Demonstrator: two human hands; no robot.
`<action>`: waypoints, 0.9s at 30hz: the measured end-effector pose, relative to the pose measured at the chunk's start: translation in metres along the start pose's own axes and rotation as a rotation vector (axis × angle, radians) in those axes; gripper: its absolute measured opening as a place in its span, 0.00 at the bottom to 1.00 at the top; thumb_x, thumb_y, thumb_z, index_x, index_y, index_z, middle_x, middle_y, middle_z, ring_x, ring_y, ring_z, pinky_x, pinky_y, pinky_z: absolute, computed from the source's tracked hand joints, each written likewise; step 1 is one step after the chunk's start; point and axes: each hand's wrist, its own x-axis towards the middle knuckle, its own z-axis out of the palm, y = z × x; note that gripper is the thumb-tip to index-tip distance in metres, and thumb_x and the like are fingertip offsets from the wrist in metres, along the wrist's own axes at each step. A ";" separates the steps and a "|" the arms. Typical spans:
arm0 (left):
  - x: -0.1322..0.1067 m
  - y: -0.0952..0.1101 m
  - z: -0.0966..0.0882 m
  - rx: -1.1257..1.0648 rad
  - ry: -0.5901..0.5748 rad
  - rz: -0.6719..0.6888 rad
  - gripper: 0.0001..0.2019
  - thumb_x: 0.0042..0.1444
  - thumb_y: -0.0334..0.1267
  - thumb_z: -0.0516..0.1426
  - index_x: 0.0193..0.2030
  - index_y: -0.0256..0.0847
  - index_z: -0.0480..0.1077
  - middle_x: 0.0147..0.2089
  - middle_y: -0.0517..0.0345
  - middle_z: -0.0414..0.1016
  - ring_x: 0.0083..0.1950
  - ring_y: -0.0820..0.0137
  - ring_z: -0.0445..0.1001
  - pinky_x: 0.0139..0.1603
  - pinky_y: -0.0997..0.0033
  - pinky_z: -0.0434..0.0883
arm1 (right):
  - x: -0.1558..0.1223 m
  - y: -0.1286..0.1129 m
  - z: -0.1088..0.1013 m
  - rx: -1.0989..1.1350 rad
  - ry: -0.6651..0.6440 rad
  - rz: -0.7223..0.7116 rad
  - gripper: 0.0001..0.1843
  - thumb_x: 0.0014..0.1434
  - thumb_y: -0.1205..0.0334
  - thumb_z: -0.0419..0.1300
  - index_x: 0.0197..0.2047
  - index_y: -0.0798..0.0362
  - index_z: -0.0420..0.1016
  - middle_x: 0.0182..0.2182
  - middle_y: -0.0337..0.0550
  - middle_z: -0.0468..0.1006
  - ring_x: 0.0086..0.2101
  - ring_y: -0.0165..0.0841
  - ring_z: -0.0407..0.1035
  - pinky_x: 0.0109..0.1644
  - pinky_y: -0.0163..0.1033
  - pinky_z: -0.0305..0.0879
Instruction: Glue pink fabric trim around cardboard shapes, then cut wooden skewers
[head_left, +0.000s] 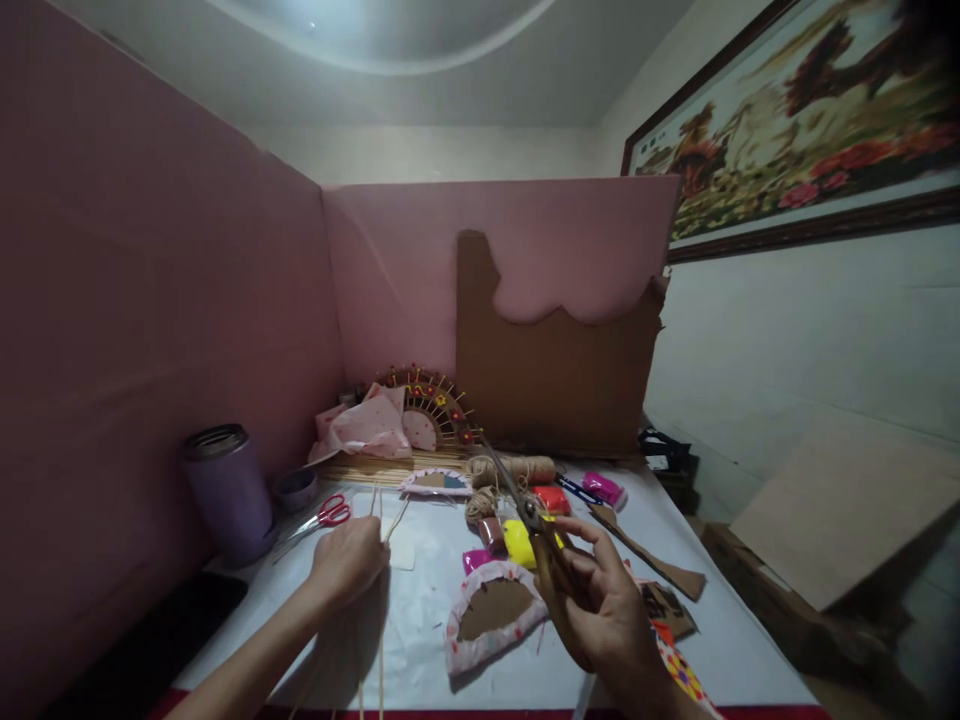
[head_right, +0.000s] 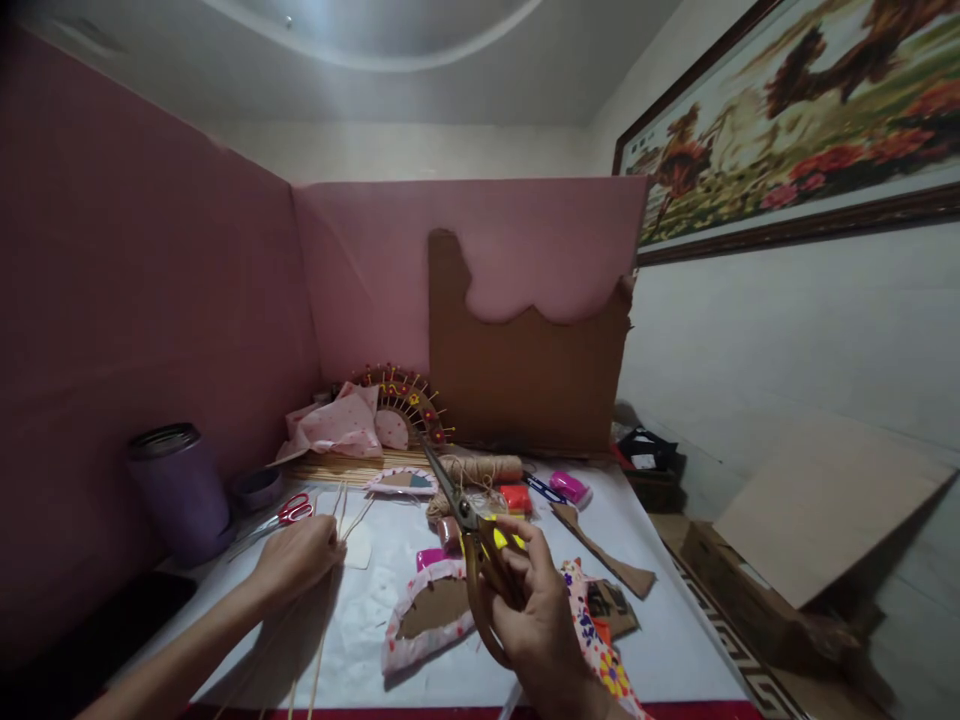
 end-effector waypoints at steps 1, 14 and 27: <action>0.000 -0.001 -0.002 -0.011 -0.011 -0.004 0.13 0.59 0.41 0.54 0.47 0.37 0.68 0.46 0.53 0.72 0.43 0.66 0.73 0.43 0.59 0.71 | 0.001 0.001 -0.001 0.022 0.007 -0.003 0.31 0.48 0.56 0.67 0.50 0.50 0.55 0.30 0.43 0.79 0.26 0.33 0.73 0.33 0.37 0.69; -0.010 -0.041 -0.050 -0.581 0.094 0.051 0.13 0.41 0.37 0.56 0.10 0.40 0.61 0.09 0.64 0.62 0.15 0.74 0.60 0.18 0.75 0.49 | -0.002 -0.014 -0.003 -0.144 0.026 -0.040 0.25 0.52 0.61 0.63 0.51 0.51 0.59 0.35 0.46 0.79 0.37 0.38 0.75 0.41 0.38 0.71; -0.023 0.031 -0.072 -1.569 0.498 0.225 0.13 0.44 0.44 0.60 0.28 0.40 0.61 0.18 0.66 0.67 0.11 0.80 0.56 0.11 0.80 0.52 | -0.014 -0.042 0.009 -0.499 -0.166 -0.011 0.24 0.51 0.73 0.57 0.52 0.52 0.63 0.39 0.44 0.77 0.38 0.36 0.73 0.44 0.41 0.68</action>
